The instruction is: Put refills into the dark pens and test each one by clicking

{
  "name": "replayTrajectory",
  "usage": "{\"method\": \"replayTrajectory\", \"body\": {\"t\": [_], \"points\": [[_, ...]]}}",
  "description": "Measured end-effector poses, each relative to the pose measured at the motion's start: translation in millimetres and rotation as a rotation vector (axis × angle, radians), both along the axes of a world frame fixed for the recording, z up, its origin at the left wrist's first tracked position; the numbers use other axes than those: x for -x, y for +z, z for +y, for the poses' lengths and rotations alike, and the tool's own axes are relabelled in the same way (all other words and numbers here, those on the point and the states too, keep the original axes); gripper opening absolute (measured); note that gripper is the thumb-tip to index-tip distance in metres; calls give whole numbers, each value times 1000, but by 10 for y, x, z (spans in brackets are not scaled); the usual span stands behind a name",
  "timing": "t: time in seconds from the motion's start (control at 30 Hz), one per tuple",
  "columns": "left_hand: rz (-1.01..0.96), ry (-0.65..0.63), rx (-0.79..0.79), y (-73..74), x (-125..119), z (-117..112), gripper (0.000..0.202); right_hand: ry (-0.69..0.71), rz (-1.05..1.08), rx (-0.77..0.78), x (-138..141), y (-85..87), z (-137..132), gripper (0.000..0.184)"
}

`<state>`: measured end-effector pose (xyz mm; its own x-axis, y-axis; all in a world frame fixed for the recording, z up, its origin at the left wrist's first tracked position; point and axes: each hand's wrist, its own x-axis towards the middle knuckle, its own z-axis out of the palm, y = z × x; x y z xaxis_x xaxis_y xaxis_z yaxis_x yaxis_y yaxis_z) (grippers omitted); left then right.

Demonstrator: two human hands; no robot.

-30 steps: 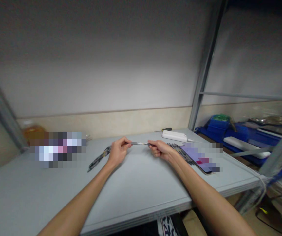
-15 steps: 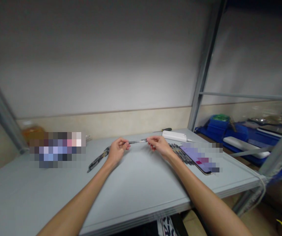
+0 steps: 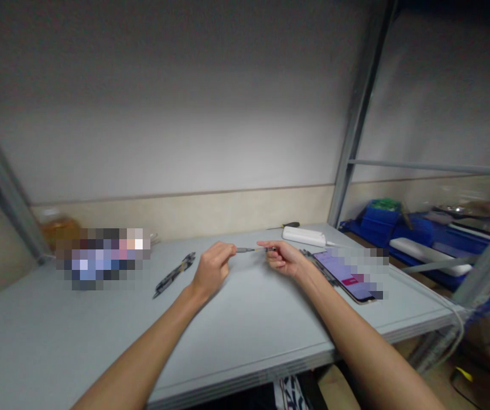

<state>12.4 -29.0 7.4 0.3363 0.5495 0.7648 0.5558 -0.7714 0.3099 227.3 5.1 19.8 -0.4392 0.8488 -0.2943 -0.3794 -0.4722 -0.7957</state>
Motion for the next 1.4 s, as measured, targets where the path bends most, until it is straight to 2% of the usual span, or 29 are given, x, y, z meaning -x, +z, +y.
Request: {"method": "replayTrajectory", "body": {"t": [0.17, 0.33, 0.47, 0.6, 0.8, 0.97, 1.13, 1.4], "points": [[95, -46, -136, 23, 32, -20, 30, 43, 114, 79, -12, 17, -5, 15], [88, -41, -113, 11, 16, 3, 25, -28, 205, -10, 34, 21, -12, 10], [21, 26, -1, -15, -67, -1, 16, -98, 234, -110, 61, 30, -32, 12], [-127, 25, 225, -40, -123, -2, 14, -143, 165, -175, 81, 30, -49, 10], [-242, -108, 612, -122, -150, 55, 33, -131, 61, -301, 117, 3, -52, 7], [-366, -243, 803, -128, -177, 64, 41, -156, -39, -513, 154, -9, -71, 27], [-461, -250, 828, -78, -196, 25, 45, -220, -104, -663, 179, -6, -95, 34], [-450, -235, 766, -157, -190, 76, 44, -278, -143, -686, 185, 1, -98, 34]]}}
